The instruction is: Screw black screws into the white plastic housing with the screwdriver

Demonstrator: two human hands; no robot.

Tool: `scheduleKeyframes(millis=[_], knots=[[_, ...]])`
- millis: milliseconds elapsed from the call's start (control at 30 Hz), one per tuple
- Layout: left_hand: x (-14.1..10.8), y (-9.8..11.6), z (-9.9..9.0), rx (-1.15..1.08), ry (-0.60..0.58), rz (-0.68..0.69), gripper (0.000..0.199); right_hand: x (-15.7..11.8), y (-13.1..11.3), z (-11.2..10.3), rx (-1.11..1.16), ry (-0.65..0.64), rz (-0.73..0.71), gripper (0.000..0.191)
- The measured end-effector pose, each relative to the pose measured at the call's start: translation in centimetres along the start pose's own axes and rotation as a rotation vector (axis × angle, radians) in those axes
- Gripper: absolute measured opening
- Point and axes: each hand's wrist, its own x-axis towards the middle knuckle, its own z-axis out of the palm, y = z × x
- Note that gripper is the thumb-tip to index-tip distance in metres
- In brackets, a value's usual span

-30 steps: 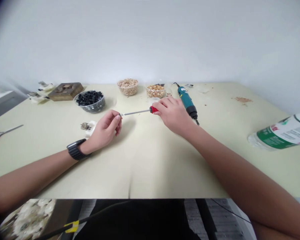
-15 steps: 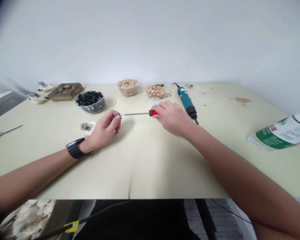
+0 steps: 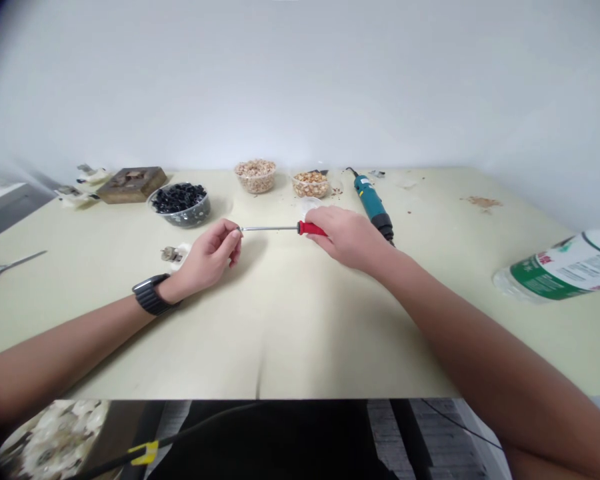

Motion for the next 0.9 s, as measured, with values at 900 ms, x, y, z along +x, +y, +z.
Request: scheduleKeyframes(millis=[900], knots=[[-0.2, 0.4, -0.2, 0.202, -0.053, 0.054, 0.031, 0.0, 0.7, -1.6, 0.156, -0.094, 0.091, 0.032]])
